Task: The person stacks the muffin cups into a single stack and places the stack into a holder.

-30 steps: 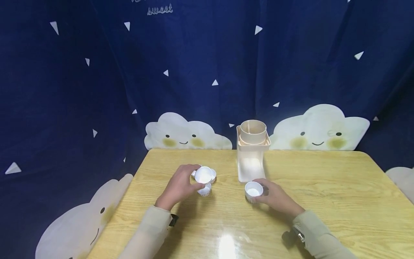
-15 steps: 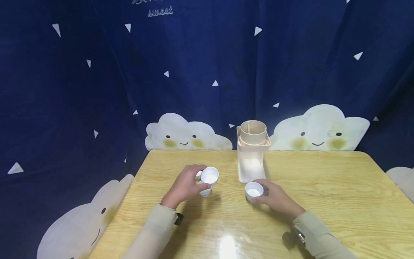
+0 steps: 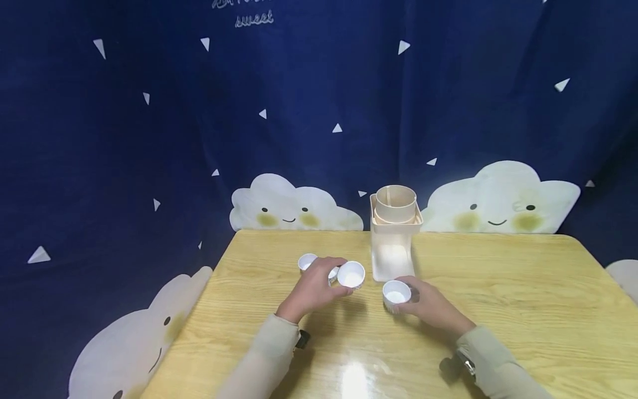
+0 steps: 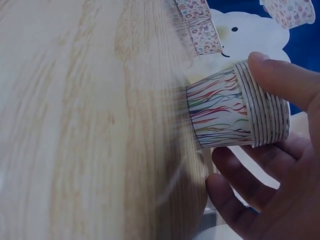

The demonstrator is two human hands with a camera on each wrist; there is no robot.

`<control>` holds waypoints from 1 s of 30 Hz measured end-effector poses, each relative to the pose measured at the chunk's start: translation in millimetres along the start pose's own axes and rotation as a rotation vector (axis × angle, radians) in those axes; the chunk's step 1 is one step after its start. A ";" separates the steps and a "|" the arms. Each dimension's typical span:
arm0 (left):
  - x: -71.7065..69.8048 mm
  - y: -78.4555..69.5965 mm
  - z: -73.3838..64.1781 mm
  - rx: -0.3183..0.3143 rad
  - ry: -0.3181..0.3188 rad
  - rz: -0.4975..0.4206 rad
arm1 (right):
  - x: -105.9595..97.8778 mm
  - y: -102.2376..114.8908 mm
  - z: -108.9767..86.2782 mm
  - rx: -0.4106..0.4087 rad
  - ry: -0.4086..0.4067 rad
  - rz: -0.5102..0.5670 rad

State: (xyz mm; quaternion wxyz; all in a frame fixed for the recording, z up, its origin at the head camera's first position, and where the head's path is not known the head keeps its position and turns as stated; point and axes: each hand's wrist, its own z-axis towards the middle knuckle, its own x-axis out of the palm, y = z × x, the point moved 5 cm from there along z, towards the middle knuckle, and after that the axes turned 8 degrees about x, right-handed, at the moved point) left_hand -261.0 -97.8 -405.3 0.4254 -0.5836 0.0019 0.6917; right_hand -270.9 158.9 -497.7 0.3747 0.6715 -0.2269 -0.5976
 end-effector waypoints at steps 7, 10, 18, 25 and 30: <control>13.9 -8.8 7.0 -0.026 0.033 -0.002 | -3.5 4.2 -2.7 -0.001 -0.001 -0.005; 18.2 -12.7 10.0 -0.019 0.037 -0.009 | -2.0 2.9 -3.0 0.006 0.001 0.001; 30.3 -17.4 16.5 0.008 0.051 -0.011 | -0.9 6.0 -4.0 -0.016 0.012 0.018; 34.2 -18.7 20.7 -0.021 0.063 -0.029 | 0.7 9.4 -4.8 -0.010 0.053 0.054; 36.6 -21.1 25.2 -0.018 0.073 -0.017 | -0.2 10.8 -3.9 -0.011 0.045 0.036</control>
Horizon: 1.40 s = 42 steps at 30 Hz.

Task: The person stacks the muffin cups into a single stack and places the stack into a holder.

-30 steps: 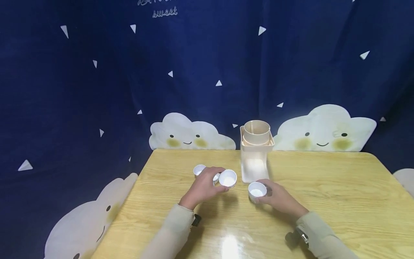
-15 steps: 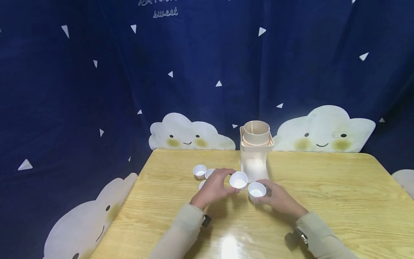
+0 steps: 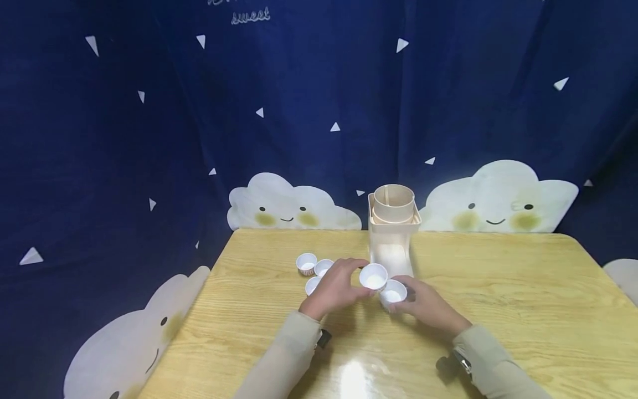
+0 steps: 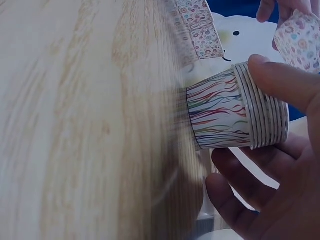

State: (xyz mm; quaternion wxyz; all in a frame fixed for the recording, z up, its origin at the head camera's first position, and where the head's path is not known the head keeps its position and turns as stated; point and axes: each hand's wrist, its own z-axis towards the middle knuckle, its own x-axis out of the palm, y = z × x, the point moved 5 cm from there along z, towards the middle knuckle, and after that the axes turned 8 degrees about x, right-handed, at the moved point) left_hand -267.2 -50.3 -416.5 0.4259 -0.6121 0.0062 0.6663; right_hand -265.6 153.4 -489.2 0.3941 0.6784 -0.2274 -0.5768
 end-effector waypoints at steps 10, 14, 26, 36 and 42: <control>11.6 -4.2 6.9 0.025 0.018 -0.004 | 1.4 -0.3 1.3 -0.007 0.017 0.008; 15.2 -7.1 10.4 0.006 0.027 0.004 | 0.9 -0.2 1.2 -0.007 0.017 0.010; 28.7 -12.6 17.9 0.084 0.080 0.046 | 1.3 0.0 0.7 -0.033 0.026 0.013; 34.3 -12.7 19.3 0.143 0.088 0.063 | 1.0 1.4 0.7 -0.044 0.031 0.027; 35.8 -14.8 19.8 0.155 0.084 0.063 | 0.7 0.9 0.5 -0.035 0.027 0.028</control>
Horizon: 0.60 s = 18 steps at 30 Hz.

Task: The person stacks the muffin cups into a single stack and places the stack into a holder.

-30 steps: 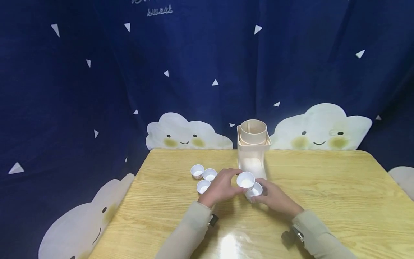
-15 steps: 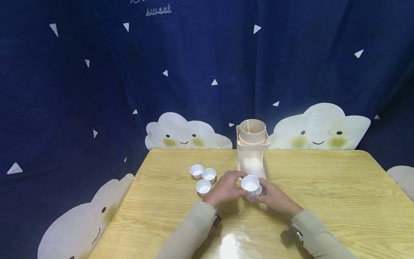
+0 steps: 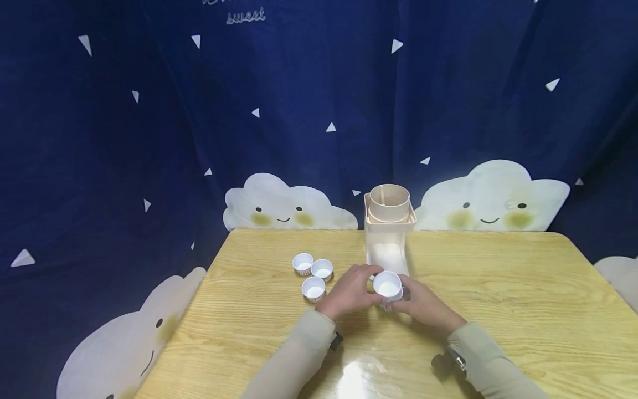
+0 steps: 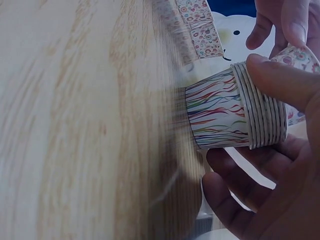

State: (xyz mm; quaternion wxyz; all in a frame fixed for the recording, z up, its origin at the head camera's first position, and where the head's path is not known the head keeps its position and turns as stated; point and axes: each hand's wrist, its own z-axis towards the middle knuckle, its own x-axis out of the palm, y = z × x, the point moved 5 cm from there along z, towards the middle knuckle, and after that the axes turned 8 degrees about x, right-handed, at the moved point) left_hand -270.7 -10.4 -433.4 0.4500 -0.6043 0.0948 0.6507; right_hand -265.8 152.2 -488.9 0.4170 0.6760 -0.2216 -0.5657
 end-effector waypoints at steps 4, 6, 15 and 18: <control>1.3 -0.6 -0.5 -0.011 0.008 0.000 | 0.0 -0.2 -0.4 0.009 -0.006 -0.001; 1.7 -0.8 -1.2 -0.018 0.013 -0.003 | 0.1 -0.5 -0.7 0.010 -0.007 -0.004; 1.7 -0.4 -4.2 -0.052 0.026 -0.019 | -0.5 -1.0 0.1 0.002 -0.020 -0.029; 1.8 0.4 -5.9 -0.076 0.035 -0.021 | -0.7 -0.5 0.2 0.008 -0.027 -0.044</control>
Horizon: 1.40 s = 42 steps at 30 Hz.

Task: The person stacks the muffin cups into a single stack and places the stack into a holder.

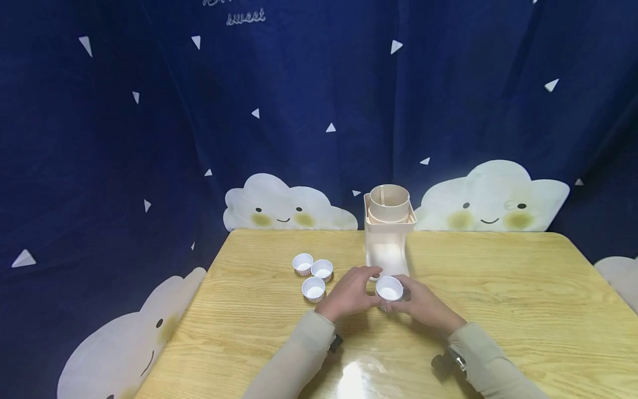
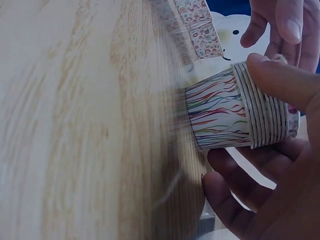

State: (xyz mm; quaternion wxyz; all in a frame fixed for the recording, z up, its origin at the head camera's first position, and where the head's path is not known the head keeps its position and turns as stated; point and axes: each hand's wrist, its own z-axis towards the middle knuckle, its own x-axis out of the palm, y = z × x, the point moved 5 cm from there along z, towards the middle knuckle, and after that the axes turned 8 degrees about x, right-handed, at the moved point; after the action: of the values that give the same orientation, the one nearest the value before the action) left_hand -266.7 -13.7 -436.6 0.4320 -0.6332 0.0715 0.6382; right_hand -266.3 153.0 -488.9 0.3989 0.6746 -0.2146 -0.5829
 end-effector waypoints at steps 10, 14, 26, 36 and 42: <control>-1.7 8.2 -9.8 -0.045 0.003 -0.055 | 1.8 -2.2 1.2 0.012 0.013 0.022; -10.0 10.6 -15.5 -0.058 -0.016 -0.046 | 1.6 -4.2 1.2 0.012 0.008 0.021; -38.6 31.3 -48.0 -0.094 -0.082 0.019 | 1.4 -6.8 2.3 0.062 0.001 0.014; -56.5 52.2 -71.3 -0.120 -0.138 0.024 | 1.0 -4.3 1.4 0.066 -0.002 0.017; -60.3 69.6 -82.5 -0.154 -0.180 0.061 | 1.8 -3.8 1.1 0.068 0.007 0.007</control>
State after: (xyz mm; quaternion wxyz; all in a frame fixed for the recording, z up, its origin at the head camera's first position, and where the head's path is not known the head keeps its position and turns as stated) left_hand -260.3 -137.1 -431.4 0.3671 -0.6019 0.0025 0.7091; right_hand -267.5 153.6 -492.9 0.3788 0.6890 -0.2352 -0.5714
